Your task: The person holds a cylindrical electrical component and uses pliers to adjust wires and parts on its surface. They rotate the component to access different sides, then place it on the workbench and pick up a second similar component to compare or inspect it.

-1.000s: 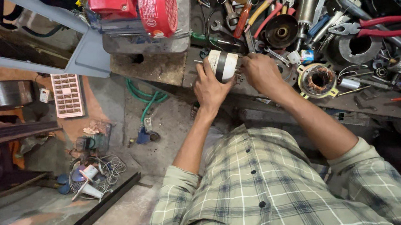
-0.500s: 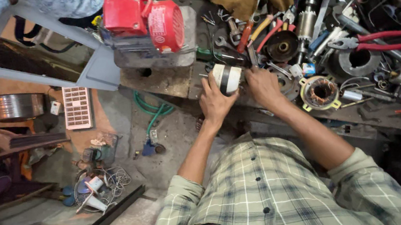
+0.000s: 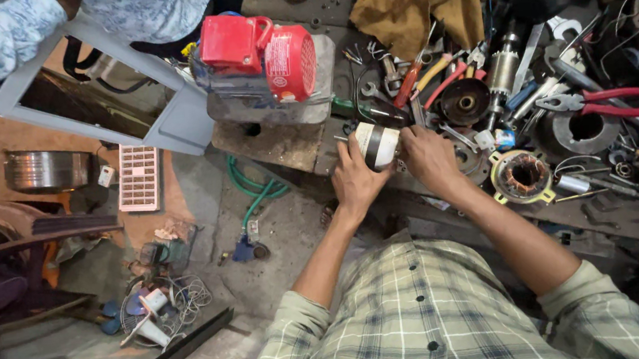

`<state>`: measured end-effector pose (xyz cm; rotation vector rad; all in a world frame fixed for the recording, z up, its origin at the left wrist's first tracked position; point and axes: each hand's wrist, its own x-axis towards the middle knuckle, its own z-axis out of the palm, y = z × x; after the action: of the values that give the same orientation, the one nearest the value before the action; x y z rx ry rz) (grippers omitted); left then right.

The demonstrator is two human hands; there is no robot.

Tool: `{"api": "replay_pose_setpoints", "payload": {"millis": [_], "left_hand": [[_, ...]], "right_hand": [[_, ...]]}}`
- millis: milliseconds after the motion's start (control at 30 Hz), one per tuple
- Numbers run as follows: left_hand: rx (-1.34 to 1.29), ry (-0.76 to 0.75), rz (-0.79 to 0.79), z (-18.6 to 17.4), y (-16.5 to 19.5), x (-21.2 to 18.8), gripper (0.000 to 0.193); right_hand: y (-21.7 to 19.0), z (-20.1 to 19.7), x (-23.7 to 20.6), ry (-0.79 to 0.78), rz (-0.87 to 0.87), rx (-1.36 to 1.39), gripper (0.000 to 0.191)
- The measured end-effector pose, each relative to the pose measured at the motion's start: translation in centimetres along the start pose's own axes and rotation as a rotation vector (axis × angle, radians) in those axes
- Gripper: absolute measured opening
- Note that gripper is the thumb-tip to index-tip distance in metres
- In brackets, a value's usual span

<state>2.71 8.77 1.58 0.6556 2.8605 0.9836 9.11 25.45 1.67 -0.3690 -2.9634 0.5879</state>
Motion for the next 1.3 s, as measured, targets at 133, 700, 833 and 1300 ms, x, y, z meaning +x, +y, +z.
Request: {"api": "replay_pose_setpoints", "payload": {"millis": [133,700,833,1300], "left_hand": [[0.020,0.014,0.015,0.1,0.0,0.3,0.101],[0.043,0.063,0.039,1.1,-0.5,-0.1,0.101],[0.024,0.020,0.023,1.1,-0.7,0.1,0.100],[0.053,0.049,0.042,1.3,-0.8,0.3,0.106]], "right_hand": [[0.9,-0.3,-0.3,0.011,-0.133,-0.009,0.027],[1.8,0.9,-0.1,-0.099,-0.124,-0.122,0.010],[1.7,0.7,-0.1,0.103,-0.156,-0.044,0.018],[2.1,1.1,0.1,0.090,-0.085,0.102,0.017]]}}
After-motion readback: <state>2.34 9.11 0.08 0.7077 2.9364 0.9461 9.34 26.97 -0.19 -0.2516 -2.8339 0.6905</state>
